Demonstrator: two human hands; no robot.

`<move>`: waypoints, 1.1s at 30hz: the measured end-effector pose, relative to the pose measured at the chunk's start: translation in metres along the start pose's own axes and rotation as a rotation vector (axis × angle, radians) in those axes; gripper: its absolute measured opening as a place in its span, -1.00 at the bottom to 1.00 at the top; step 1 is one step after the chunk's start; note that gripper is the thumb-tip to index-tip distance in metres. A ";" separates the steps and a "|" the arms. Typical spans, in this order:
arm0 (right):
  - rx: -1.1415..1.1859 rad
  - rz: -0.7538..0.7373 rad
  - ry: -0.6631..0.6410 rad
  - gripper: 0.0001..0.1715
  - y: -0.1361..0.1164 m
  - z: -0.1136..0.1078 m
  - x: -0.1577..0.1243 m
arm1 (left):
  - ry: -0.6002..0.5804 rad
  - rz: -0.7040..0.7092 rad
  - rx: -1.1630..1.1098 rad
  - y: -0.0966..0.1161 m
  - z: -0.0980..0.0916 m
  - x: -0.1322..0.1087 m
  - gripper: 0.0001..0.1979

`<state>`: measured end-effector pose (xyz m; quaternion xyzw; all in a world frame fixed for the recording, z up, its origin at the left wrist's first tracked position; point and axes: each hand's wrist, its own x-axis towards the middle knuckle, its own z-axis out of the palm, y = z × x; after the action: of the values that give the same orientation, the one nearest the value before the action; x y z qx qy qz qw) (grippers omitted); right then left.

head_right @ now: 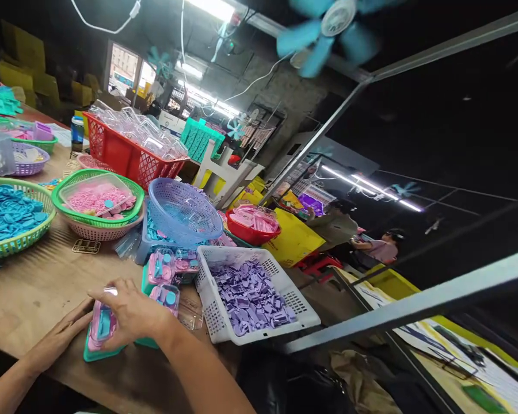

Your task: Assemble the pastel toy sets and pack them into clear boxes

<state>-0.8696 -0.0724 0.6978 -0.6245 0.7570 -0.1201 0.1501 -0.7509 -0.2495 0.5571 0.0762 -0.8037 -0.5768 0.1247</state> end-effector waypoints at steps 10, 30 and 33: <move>0.096 0.068 -0.001 0.50 0.002 0.009 -0.021 | -0.149 0.171 0.059 -0.008 0.026 -0.013 0.25; 0.012 0.268 -0.189 0.23 -0.023 -0.003 -0.022 | 0.000 0.288 0.072 0.021 0.040 -0.015 -0.10; -0.024 0.290 -0.222 0.22 -0.029 -0.006 -0.018 | -0.006 0.286 0.074 0.021 0.039 -0.016 -0.11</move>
<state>-0.8424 -0.0605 0.7157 -0.5201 0.8192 -0.0186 0.2409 -0.7464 -0.2031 0.5637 -0.0361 -0.8273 -0.5236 0.2003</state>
